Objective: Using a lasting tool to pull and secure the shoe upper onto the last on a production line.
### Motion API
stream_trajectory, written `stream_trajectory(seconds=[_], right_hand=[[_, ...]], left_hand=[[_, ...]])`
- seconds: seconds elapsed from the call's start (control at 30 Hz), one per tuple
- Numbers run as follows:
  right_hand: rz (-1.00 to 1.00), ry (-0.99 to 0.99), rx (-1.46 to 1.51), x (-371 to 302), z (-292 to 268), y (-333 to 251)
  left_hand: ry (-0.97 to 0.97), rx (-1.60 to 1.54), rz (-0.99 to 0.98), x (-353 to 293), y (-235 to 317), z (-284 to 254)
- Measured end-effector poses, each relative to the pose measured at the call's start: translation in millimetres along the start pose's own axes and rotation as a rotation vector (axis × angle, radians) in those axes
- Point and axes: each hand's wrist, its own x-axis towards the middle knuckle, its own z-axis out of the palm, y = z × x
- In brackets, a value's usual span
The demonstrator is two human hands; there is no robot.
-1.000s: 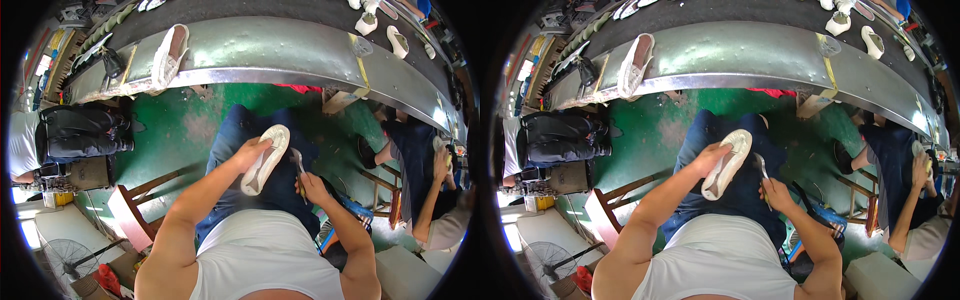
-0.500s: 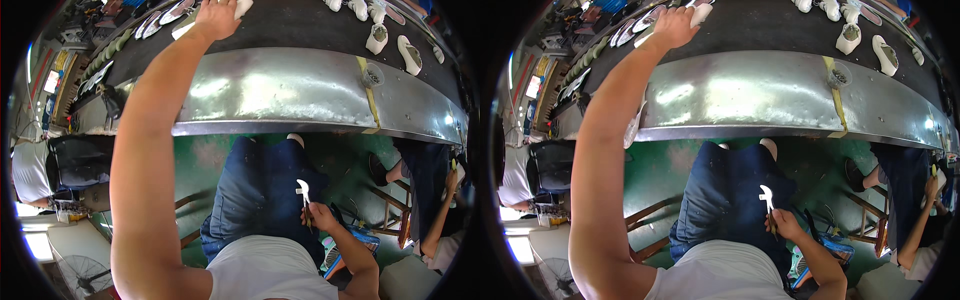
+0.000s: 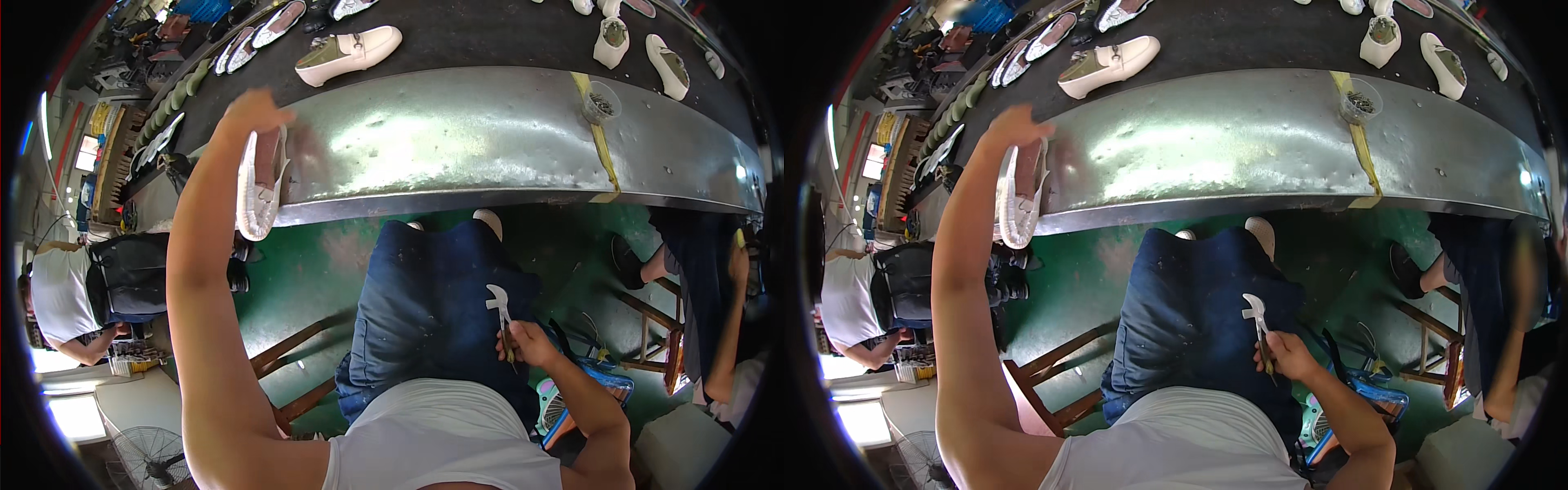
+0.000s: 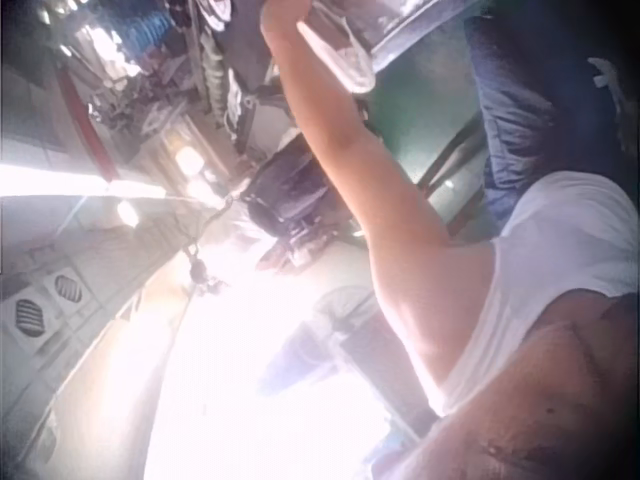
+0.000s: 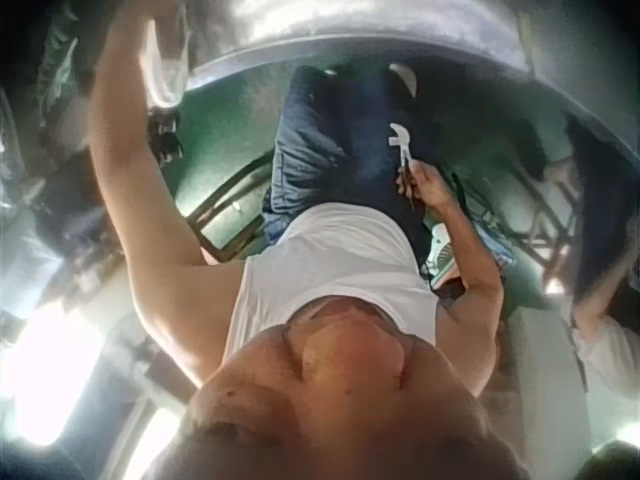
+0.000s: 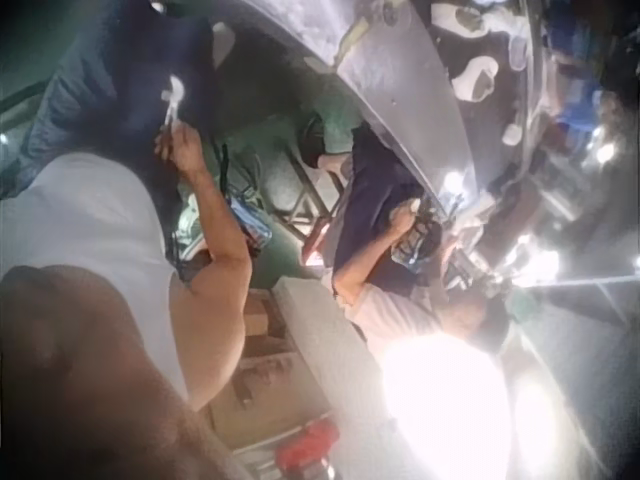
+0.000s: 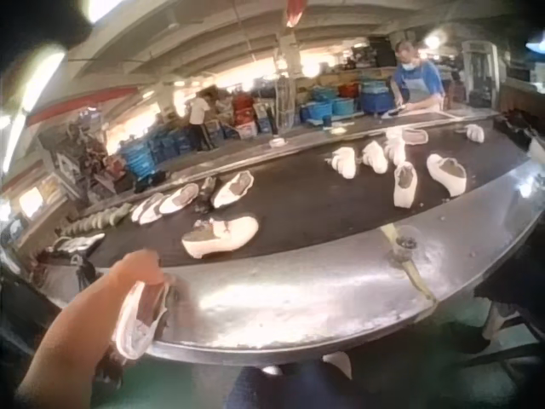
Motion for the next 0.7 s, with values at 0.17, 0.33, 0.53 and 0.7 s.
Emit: stream_trajectory(seconds=[0.17, 0.33, 0.53, 0.7], right_hand=[[-0.048, 0.013, -0.047, -0.6, 4.3, 7.0], [-0.062, 0.116, -0.136, -9.7, 12.3, 22.0], [-0.232, 0.226, -0.304, -15.8, 20.1, 36.5], [-0.364, 0.222, -0.586, -65.5, 64.1, -10.2]], left_hand=[[-0.307, -1.149, -0.321, -35.3, -87.0, 75.0], [-0.300, -1.960, -0.014, -125.9, -53.9, 77.7], [-0.097, -2.188, 0.149, -296.8, 116.8, 135.2], [-0.214, -2.128, 0.292, -365.7, 215.6, 184.6]])
